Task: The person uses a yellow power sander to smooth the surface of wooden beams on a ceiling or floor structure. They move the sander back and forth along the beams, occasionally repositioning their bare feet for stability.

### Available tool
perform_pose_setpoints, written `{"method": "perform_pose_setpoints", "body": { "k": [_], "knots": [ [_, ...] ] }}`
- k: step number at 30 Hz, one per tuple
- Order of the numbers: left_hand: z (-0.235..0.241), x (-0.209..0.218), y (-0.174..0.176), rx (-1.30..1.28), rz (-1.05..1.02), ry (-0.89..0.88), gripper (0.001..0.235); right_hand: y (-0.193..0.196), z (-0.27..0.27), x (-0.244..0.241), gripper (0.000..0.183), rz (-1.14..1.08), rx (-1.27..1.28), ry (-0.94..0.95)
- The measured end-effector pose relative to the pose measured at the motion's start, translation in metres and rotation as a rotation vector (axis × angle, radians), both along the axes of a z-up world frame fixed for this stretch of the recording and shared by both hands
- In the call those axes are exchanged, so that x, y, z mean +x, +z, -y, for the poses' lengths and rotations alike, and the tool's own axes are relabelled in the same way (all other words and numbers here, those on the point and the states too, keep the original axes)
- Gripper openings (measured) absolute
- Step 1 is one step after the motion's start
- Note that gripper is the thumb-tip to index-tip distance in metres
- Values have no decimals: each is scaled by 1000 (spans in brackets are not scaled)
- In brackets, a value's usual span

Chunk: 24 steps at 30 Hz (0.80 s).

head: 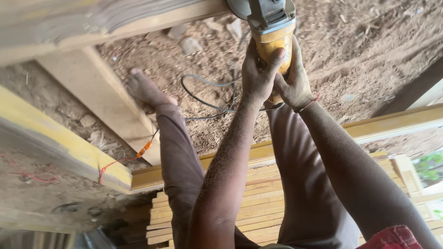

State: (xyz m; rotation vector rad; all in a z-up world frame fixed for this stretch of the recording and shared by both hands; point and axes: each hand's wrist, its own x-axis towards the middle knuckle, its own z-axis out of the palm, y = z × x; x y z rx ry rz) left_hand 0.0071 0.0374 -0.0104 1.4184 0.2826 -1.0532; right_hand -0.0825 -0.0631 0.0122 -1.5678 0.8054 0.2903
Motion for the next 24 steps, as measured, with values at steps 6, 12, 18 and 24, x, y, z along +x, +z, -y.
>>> {"method": "perform_pose_setpoints", "body": {
  "k": [6, 12, 18, 24],
  "knots": [
    [78, -43, -9, -1, -20, -103, 98, -3, 70, -47, 90, 70, 121, -147],
    [155, -99, -26, -2, 7, -216, 101, -7, 142, -105, 88, -6, 44, -184],
    [224, -143, -41, -20, 19, -262, 104, -17, 210, -152, 84, 46, 63, -216],
    [286, -181, -54, 14, 28, -369, 104, -29, 266, -198, 83, -15, 136, -367]
  ]
}}
